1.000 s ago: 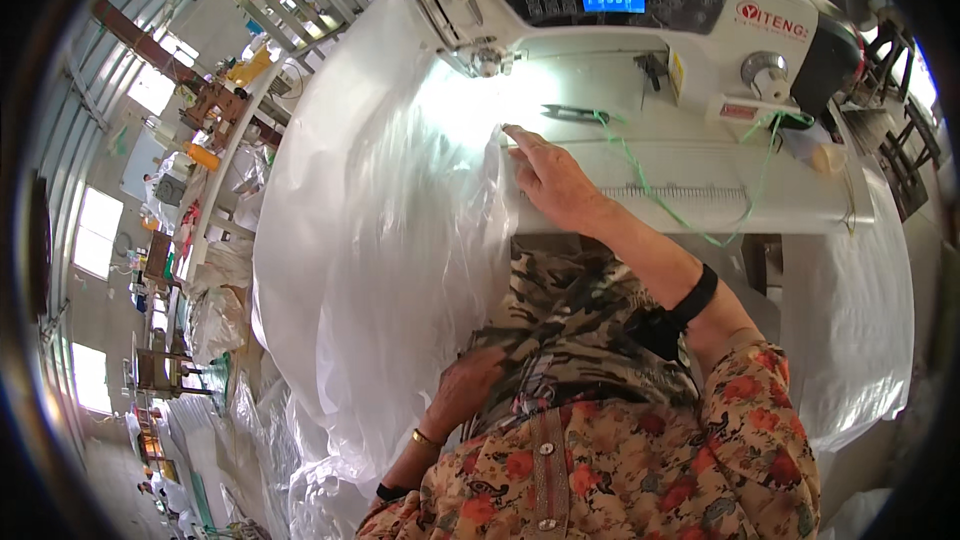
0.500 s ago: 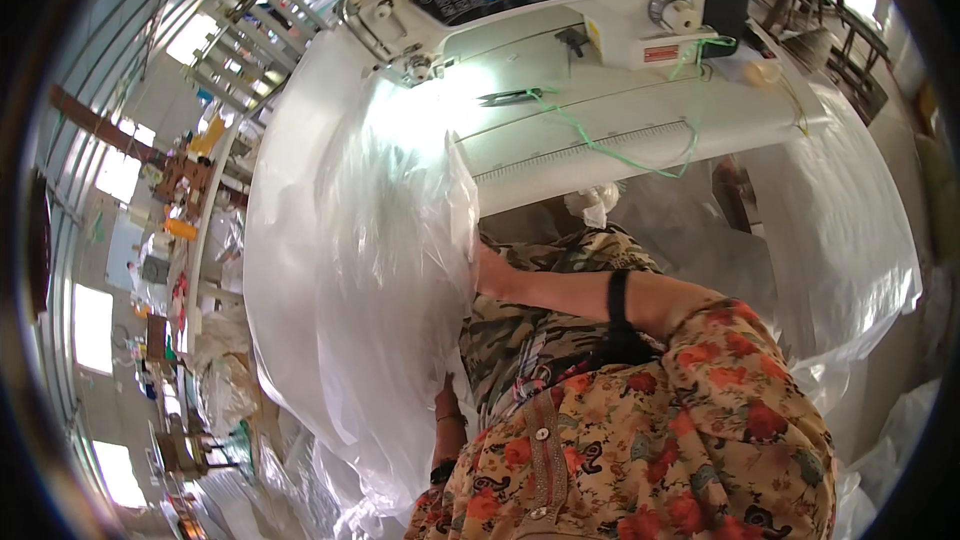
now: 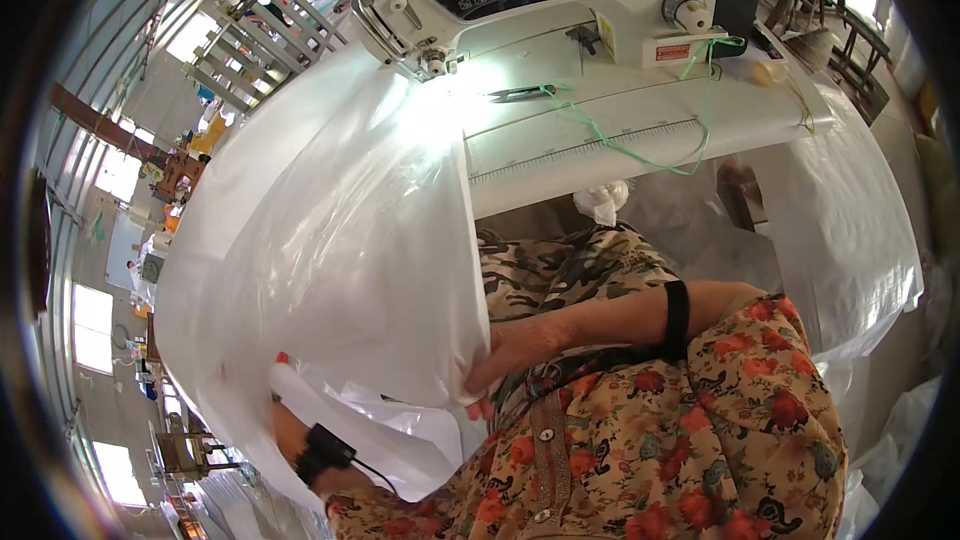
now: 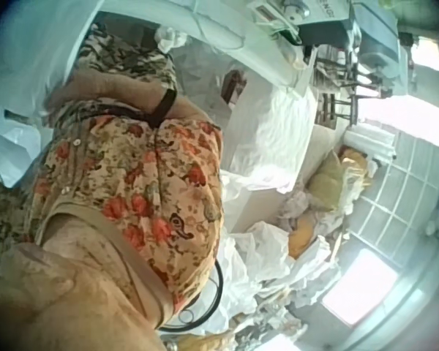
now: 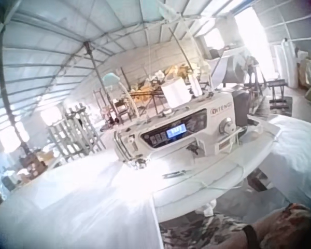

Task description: Sewing and aligning large white plastic sheets using an industrial sewing machine in a manufacturing setting.

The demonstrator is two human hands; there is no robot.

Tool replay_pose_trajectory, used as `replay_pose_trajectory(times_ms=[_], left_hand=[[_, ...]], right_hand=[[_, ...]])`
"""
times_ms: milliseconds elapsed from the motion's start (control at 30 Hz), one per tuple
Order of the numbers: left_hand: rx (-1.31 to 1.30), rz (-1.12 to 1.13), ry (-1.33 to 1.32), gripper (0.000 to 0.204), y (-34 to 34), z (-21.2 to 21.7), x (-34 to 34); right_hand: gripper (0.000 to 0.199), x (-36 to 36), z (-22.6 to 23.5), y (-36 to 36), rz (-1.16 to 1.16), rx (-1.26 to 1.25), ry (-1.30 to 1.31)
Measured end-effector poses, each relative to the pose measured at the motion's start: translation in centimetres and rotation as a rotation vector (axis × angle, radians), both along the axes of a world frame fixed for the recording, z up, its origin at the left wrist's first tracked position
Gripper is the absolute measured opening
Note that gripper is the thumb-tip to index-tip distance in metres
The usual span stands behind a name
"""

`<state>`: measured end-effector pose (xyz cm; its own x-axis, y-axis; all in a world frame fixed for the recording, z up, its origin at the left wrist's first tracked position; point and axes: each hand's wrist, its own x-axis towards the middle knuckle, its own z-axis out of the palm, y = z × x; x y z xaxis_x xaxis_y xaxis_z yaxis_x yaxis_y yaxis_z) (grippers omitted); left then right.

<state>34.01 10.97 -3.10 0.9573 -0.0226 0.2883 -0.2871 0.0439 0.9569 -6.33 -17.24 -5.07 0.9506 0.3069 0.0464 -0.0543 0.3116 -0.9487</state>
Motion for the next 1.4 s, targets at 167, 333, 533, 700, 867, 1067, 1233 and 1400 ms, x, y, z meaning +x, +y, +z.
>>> replay_pose_trajectory(times_ms=[167,333,533,700,867,1067,1233,1400], left_hand=[[0.113,0.037,0.152,0.037,1.7,-8.9,5.7],[0.978,-0.236,-0.055,0.031,3.8,-19.5,-2.4],[0.825,-0.633,-0.136,0.029,-9.5,-5.5,-24.3],[0.841,-0.218,-0.777,0.03,-16.1,-1.5,-24.4],[0.93,-0.106,-0.931,0.012,-15.8,-3.6,-18.9],[0.622,-0.402,-0.523,0.014,-13.9,0.2,-19.0],[0.255,-0.602,0.106,0.014,-15.0,4.7,-21.9],[0.276,-0.648,0.267,0.012,-14.5,3.2,-23.7]], right_hand=[[0.028,-0.8,-3.3,0.2,0.064,0.069,0.279],[0.036,-3.1,-3.9,0.0,-0.331,-0.045,0.148],[0.036,-6.0,-7.4,-2.6,-0.625,-0.332,0.41],[0.038,-6.1,-8.6,-3.7,-0.527,-0.419,0.421],[0.031,-8.7,-5.5,-6.1,-0.347,-0.946,0.391],[0.034,-5.0,2.1,-6.1,-0.563,-0.828,0.145],[0.057,1.3,0.1,-6.4,-0.629,-0.099,0.167],[0.054,4.3,1.5,-7.1,-0.671,0.52,0.192]])
